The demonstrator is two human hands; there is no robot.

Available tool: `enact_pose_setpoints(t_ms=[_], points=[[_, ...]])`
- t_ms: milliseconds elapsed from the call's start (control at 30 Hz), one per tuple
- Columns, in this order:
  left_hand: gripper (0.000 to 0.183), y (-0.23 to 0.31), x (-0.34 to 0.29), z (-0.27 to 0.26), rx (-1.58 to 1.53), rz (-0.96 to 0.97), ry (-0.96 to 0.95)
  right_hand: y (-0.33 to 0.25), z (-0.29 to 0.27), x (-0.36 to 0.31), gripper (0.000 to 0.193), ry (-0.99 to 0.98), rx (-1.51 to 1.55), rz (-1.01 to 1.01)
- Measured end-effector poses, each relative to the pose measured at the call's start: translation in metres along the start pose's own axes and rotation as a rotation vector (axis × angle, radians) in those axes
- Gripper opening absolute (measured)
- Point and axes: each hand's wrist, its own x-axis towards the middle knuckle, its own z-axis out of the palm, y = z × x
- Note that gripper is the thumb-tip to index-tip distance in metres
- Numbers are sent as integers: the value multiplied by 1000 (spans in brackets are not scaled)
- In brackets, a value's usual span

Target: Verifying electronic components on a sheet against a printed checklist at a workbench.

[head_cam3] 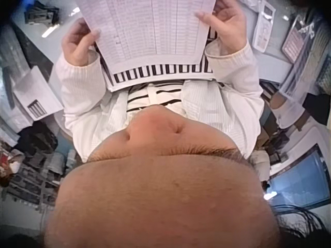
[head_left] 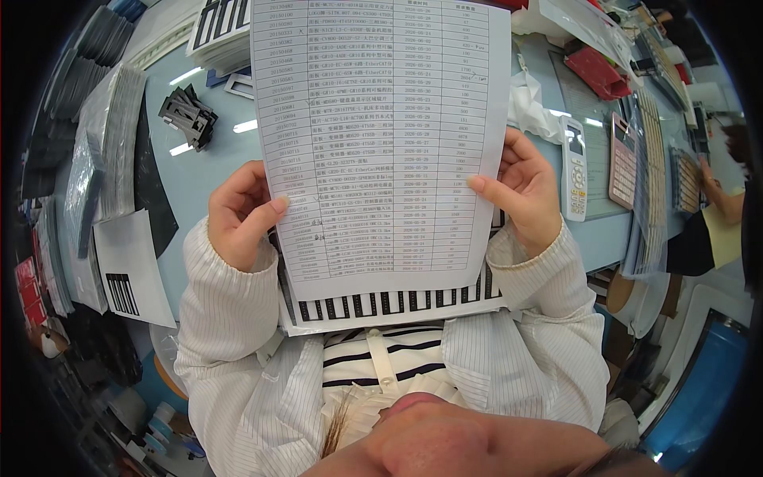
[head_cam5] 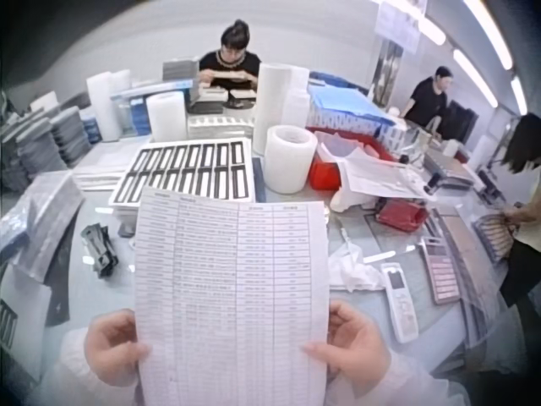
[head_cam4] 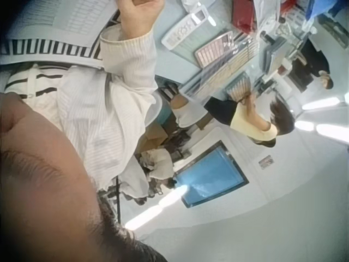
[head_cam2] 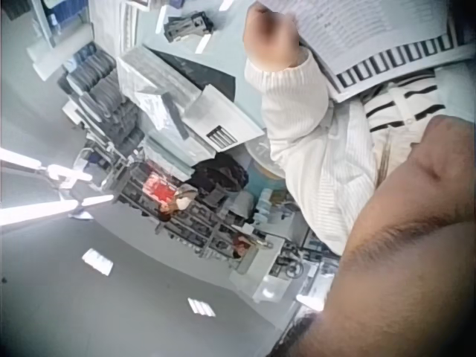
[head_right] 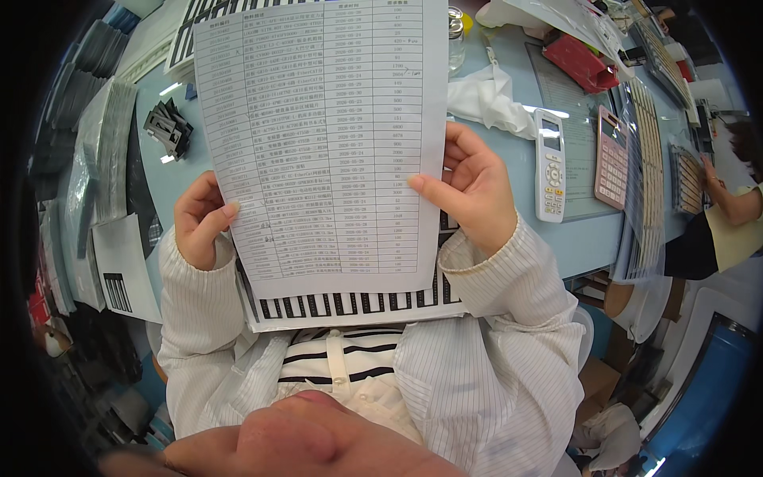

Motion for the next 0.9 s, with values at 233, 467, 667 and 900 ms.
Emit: enact_pose_setpoints(t_ms=[233,467,667,900], points=[[27,2,1,2,-10,2,-4,-2,0,0,51,8,3,7],[26,-1,1,0,-64,41,-64,1,-2,0,47,-26,0,-21],[26,1,2,-7,29,57,-31,-4,0,-2,52,-57,31,34],[27,2,1,-5,76,74,130,-3,2,-4,53,-147,43,95]])
